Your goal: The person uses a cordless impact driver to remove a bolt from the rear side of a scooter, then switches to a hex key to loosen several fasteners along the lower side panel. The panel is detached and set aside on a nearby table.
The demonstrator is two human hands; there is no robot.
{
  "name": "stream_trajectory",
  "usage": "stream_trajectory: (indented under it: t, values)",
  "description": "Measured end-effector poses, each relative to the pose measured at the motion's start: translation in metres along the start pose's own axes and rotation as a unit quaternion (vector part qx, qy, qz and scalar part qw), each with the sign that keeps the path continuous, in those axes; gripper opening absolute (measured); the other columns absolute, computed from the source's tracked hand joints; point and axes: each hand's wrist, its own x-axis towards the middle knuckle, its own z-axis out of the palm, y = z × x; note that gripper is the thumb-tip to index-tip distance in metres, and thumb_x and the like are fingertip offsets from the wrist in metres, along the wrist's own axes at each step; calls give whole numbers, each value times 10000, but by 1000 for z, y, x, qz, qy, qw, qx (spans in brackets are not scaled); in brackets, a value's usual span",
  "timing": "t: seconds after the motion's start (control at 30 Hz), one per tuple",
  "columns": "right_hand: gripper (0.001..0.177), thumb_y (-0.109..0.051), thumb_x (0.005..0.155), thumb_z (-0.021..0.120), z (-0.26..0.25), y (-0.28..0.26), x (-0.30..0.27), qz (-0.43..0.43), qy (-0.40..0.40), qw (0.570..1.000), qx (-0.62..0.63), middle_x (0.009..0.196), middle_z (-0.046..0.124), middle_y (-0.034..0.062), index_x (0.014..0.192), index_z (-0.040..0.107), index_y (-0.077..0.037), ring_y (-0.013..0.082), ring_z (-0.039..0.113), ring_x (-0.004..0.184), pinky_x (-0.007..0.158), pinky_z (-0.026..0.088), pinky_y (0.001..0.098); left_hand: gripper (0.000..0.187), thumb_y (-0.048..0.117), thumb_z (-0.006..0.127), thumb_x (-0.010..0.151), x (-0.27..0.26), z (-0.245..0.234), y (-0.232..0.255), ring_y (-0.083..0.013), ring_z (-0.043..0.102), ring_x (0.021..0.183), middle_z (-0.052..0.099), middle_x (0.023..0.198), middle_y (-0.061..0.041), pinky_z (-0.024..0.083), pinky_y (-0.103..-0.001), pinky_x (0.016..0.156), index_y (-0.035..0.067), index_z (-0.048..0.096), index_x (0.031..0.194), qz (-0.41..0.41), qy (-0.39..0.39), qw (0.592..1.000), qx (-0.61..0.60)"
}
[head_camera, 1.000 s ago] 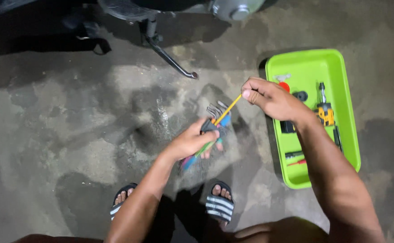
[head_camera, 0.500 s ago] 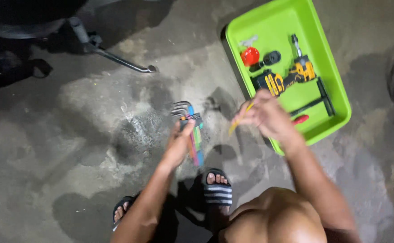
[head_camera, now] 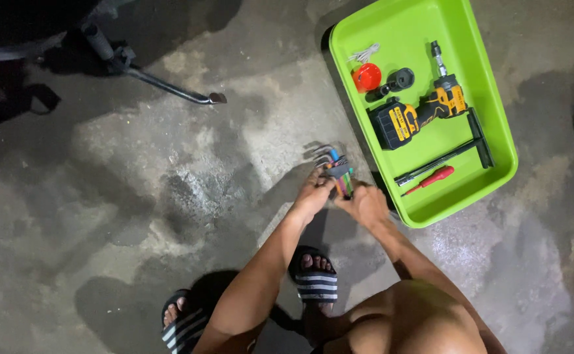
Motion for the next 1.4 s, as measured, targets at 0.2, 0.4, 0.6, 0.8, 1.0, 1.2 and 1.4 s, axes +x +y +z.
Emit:
stream_trajectory:
  t: [0.2,0.4,0.6,0.8,1.0,1.2,1.4]
  values:
    - [507,-518,801,754,43,64,33,-32,43,996,-64,934,734,236,1016,736,-60,432,711,828,763,573,522,270,242,588,999,-9,-29,-41,-151,625,954,714,1077,-55,514,-311,856,83,686,1194,-55,-40,991,113]
    - [622,-551,862,671,54,78,34,13,-27,991,-128,926,748,255,1198,646,-27,440,733,860,805,588,532,240,210,589,973,1,-78,-67,-142,647,890,719,981,-57,530,-314,817,76,687,1147,25,9,986,164]
    - [520,-468,955,610,-32,2,69,-78,-123,986,-78,1005,734,262,1220,626,-21,440,696,910,848,567,493,250,178,558,1008,-56,-97,21,-108,635,931,704,1007,-27,527,-277,868,68,656,1209,159,74,982,76]
    - [322,-294,985,537,-172,-201,60,-249,-253,932,64,997,787,110,1231,661,-126,337,686,739,758,586,404,267,177,626,1026,-166,-114,184,-115,605,914,666,1001,-45,515,-292,846,46,649,1258,274,190,943,0]
    - [300,-310,1071,447,-200,-347,-27,-456,-202,845,193,901,744,78,1213,551,-68,132,708,831,780,555,317,234,192,615,1011,-248,-138,272,-87,659,877,656,976,-20,541,-250,807,53,541,1183,433,229,868,-82]
    - [232,-241,1082,525,-187,-396,-67,-293,-202,832,425,765,551,52,1231,568,-69,125,477,655,576,387,303,219,197,625,1038,-286,-178,321,-74,587,855,648,952,-33,484,-252,759,6,604,1144,405,223,886,-42]
    - [125,-126,1067,588,-201,-423,-81,-303,15,753,585,983,660,30,1098,633,-13,89,606,902,819,498,253,346,305,565,1039,-304,-191,359,-55,640,945,690,994,22,513,-231,832,49,583,1270,296,94,950,31]
